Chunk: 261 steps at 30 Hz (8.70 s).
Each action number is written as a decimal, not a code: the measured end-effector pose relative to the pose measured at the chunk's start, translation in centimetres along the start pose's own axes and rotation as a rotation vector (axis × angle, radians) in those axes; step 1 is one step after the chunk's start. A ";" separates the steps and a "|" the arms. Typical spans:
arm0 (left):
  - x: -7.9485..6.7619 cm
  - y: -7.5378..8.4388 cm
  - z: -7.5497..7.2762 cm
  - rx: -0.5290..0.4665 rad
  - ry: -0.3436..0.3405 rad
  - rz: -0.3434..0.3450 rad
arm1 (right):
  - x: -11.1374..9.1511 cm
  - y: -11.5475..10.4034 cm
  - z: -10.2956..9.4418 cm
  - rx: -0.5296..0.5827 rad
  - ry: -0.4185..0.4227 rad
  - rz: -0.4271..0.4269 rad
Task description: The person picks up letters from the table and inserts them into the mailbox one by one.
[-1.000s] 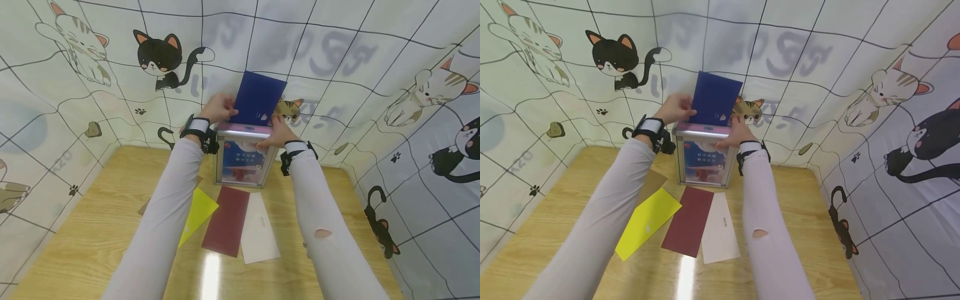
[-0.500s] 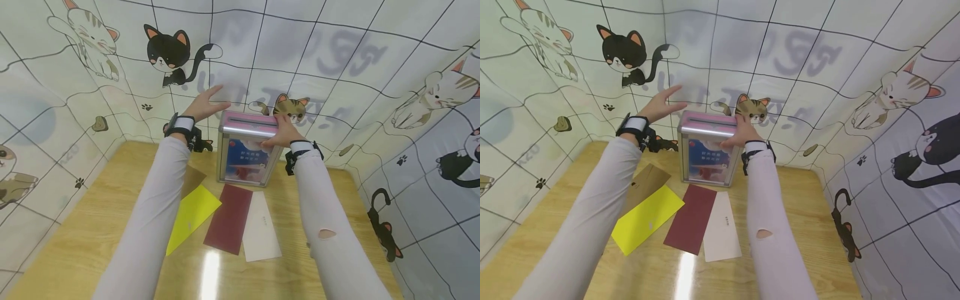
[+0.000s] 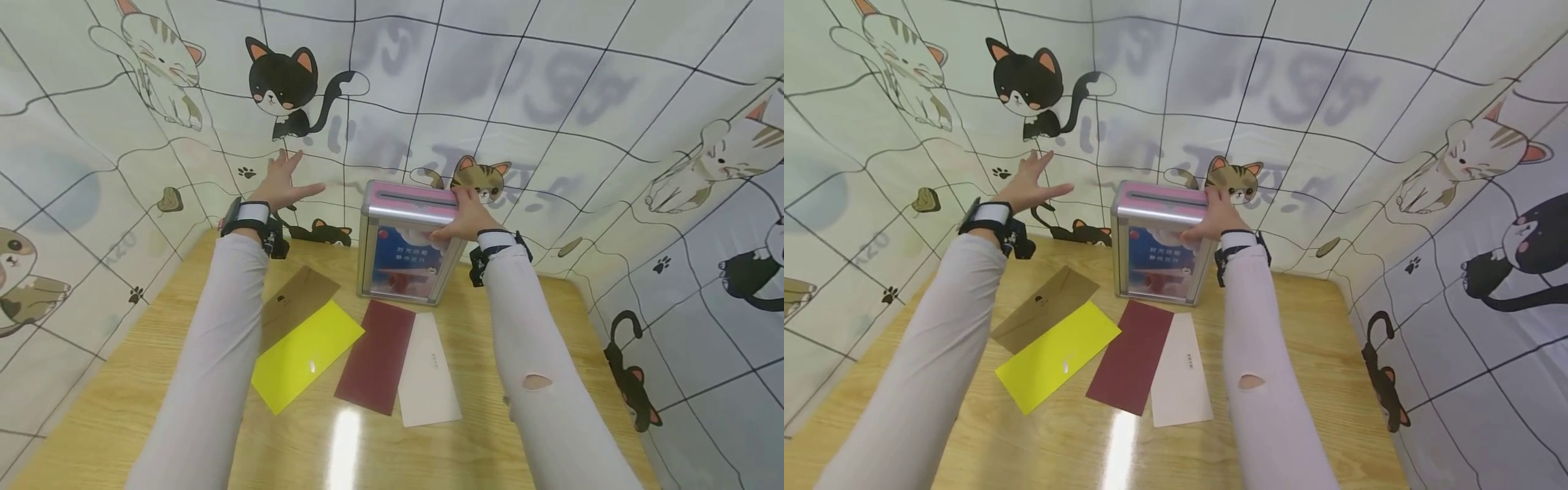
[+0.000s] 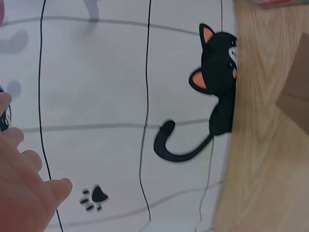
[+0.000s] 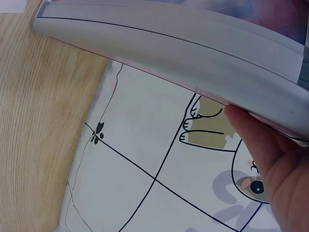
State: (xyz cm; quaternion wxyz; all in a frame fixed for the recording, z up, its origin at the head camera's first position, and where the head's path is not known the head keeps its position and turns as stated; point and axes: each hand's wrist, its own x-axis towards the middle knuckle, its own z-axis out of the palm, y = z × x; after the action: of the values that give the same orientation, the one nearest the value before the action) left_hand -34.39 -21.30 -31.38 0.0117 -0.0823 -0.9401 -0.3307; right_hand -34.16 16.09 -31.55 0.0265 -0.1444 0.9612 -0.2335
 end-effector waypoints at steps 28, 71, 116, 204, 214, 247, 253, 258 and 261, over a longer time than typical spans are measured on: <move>-6.3 -9.9 -1.5 0.053 0.001 -0.154 | 0.4 0.9 0.3 0.042 0.004 -0.040; -8.3 -15.0 9.9 0.058 -0.167 -0.099 | 0.4 0.8 0.6 0.021 0.017 -0.016; -7.9 -14.8 16.3 0.227 -0.127 -0.250 | 0.7 0.4 0.6 0.006 0.020 0.001; -3.1 1.8 -11.6 -0.488 0.337 -0.107 | 1.0 1.0 0.6 0.026 0.031 -0.025; -2.3 5.3 -11.8 -0.487 0.316 -0.070 | 0.8 0.6 0.6 0.039 0.015 -0.010; 2.8 17.0 -6.1 -0.417 0.109 0.201 | -0.1 -0.3 0.2 0.026 0.041 0.024; 2.5 18.8 -4.7 -0.414 0.056 0.174 | -0.4 -0.4 0.1 0.026 0.051 0.023; 2.9 18.8 -3.6 -0.349 0.035 0.203 | -0.1 -0.3 0.4 0.030 0.045 0.024; 3.1 19.0 -2.9 -0.351 0.015 0.214 | -0.1 -0.3 0.4 0.046 0.055 0.027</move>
State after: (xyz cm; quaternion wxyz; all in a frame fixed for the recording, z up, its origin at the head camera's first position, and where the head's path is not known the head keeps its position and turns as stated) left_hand -34.42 -8.04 -17.13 0.0390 -0.1800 -0.8539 -0.4867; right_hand -33.95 15.62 -31.79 0.0067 -0.1245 0.9578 -0.2590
